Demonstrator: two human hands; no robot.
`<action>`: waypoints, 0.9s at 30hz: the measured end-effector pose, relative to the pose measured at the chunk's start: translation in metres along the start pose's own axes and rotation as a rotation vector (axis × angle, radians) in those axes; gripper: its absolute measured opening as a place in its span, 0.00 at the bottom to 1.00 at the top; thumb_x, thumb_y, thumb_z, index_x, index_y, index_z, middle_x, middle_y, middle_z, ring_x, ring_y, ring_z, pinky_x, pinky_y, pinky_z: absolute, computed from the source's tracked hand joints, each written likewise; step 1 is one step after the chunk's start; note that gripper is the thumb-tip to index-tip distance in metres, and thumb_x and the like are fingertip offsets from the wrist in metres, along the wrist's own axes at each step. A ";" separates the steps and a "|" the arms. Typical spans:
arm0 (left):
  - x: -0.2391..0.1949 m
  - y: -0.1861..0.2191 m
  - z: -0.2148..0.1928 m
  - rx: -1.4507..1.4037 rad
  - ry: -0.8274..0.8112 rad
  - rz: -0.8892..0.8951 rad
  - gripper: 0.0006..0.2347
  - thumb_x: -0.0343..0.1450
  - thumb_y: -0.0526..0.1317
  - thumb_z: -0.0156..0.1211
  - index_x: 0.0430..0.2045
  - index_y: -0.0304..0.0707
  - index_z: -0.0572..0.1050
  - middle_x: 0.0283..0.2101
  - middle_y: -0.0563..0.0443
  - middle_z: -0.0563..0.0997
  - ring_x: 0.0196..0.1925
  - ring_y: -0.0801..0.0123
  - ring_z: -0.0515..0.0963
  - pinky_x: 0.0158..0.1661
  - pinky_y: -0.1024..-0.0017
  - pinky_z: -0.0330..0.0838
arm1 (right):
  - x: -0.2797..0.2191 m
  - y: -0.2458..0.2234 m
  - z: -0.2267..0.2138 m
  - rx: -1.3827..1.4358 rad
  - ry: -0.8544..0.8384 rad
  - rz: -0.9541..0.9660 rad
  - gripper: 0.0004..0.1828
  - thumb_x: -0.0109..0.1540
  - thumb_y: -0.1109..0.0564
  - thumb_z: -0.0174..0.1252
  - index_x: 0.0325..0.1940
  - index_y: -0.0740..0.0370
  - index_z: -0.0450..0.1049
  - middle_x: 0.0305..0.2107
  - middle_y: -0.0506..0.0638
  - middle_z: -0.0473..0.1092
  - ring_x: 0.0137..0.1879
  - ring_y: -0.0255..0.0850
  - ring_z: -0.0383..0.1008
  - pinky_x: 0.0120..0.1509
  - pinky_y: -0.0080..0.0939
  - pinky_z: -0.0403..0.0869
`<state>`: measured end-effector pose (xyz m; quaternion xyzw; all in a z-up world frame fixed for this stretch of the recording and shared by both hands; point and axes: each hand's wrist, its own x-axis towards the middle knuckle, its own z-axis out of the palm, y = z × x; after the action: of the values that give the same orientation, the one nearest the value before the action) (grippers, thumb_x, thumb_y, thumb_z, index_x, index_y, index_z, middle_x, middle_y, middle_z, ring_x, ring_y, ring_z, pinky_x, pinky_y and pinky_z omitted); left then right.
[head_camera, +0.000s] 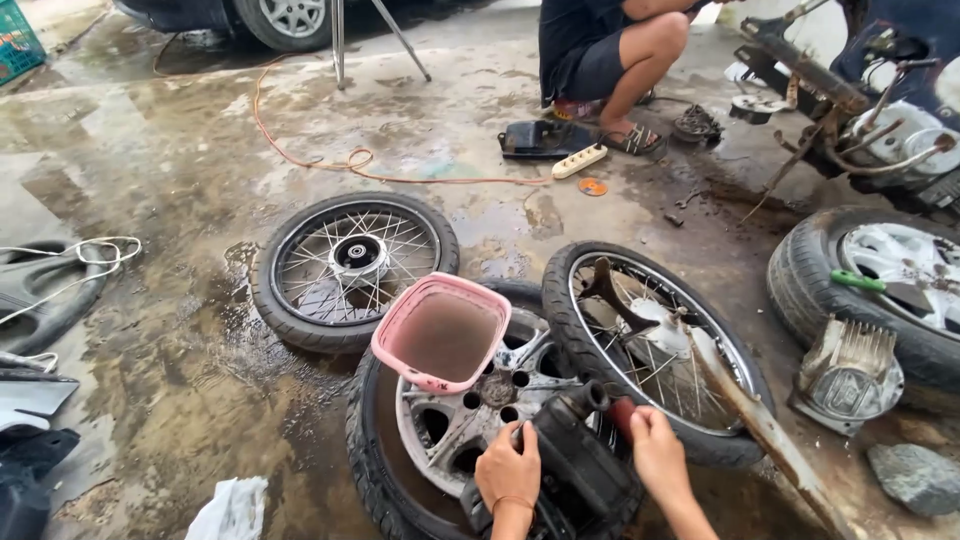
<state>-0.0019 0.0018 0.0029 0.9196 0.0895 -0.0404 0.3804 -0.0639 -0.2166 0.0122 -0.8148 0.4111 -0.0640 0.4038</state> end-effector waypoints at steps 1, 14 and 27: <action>-0.002 0.001 -0.004 -0.020 -0.024 -0.007 0.17 0.69 0.60 0.51 0.42 0.65 0.83 0.37 0.54 0.88 0.42 0.53 0.84 0.48 0.58 0.74 | -0.013 -0.028 -0.015 0.026 0.002 0.029 0.19 0.67 0.43 0.47 0.55 0.49 0.75 0.49 0.52 0.80 0.57 0.52 0.76 0.63 0.46 0.67; 0.003 -0.005 0.010 -0.139 -0.022 -0.051 0.15 0.77 0.48 0.39 0.48 0.63 0.77 0.49 0.63 0.85 0.43 0.55 0.83 0.46 0.57 0.74 | -0.034 -0.249 0.068 -0.315 -0.539 -0.871 0.25 0.70 0.55 0.39 0.71 0.53 0.66 0.67 0.48 0.67 0.70 0.47 0.68 0.67 0.55 0.69; 0.001 -0.011 0.024 -0.080 0.064 -0.009 0.14 0.77 0.49 0.44 0.57 0.53 0.65 0.34 0.50 0.86 0.33 0.45 0.82 0.38 0.53 0.73 | -0.026 -0.229 0.019 -0.324 -0.525 -0.760 0.21 0.66 0.55 0.46 0.62 0.53 0.74 0.38 0.52 0.80 0.27 0.42 0.73 0.35 0.43 0.67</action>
<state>-0.0029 -0.0071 -0.0214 0.9042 0.1070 -0.0090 0.4135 0.0690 -0.1094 0.1680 -0.9481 -0.0264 0.0658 0.3100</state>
